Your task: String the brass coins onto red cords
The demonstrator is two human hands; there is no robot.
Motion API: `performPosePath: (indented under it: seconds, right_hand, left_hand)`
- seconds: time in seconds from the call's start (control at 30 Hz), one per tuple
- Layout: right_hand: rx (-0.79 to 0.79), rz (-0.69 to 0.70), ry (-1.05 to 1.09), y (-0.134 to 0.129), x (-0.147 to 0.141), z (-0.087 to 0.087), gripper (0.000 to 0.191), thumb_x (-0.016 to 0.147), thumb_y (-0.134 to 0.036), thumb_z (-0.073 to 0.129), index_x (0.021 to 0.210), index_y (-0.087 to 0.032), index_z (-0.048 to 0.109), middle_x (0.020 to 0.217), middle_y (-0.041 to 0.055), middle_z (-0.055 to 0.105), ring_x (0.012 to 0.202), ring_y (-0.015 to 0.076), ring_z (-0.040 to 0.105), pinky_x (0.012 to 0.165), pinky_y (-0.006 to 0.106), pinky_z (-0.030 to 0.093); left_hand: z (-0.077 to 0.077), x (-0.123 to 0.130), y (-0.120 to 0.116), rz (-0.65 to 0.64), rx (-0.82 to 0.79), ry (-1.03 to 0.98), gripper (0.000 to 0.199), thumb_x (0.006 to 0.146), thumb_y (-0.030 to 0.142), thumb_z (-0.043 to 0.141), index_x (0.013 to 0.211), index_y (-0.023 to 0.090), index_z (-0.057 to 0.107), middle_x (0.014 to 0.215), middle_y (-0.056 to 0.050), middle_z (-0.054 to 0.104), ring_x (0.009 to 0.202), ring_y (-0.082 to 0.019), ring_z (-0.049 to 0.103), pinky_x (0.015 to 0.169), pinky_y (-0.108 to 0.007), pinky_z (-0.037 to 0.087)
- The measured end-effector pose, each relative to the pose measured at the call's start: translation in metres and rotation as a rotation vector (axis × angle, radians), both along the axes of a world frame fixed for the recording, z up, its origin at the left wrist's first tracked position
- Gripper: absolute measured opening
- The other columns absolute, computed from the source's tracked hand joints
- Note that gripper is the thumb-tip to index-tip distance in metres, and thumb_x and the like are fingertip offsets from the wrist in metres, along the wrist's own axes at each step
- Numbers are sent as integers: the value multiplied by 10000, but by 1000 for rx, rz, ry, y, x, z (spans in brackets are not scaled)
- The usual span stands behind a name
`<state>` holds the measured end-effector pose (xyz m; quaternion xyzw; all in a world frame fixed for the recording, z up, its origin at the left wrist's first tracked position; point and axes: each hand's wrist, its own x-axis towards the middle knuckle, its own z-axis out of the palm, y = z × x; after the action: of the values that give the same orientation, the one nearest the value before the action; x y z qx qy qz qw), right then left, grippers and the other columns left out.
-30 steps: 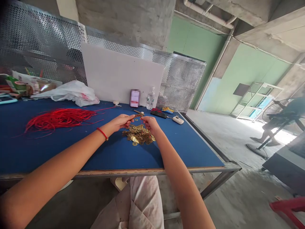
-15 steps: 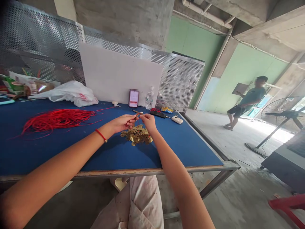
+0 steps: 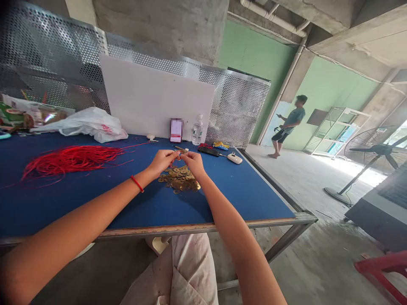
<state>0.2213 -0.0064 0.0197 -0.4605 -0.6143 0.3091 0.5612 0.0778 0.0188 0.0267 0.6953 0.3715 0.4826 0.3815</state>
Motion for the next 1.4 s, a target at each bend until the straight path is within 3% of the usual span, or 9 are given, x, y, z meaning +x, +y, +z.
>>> performPosePath:
  seconds: [0.23,0.33,0.53,0.8,1.4]
  right_hand:
    - [119,-175,-181,3,1,-2,222,758,-370,551,668,-182,628,580,-37,487,585,113,396,571,241,290]
    - [115,-170,-162,3,-1,-1,213,779,-345,533,695,-181,640,620,-27,539,617,121,441,600,235,326]
    - [186,-132,-212,2,-3,-1,246,832,-358,491,740,-191,646,699,-8,600,675,135,501,652,234,361]
    - [196,-248,-299,-4,-6,0,255,834,-367,508,727,-193,662,600,-17,525,588,130,427,576,245,292]
    - [179,-166,-113,0,-6,-2,251,752,-386,573,693,-168,682,631,0,582,638,140,477,640,255,371]
  left_hand:
    - [1,-1,-3,211,253,259,282,855,333,500,653,170,612,601,-30,556,640,-176,471,599,-272,273]
    - [-1,-1,-4,264,328,307,273,876,338,487,710,178,633,643,-47,588,658,-186,479,614,-279,265]
    - [-1,1,-11,264,403,350,311,915,323,442,700,172,609,726,-68,631,669,-178,492,635,-280,272]
    - [0,4,-19,265,415,400,297,929,285,423,716,179,601,760,-82,626,720,-199,521,659,-283,290]
    - [-3,6,-23,269,546,642,299,966,217,346,978,135,633,943,-142,647,875,-247,601,744,-320,382]
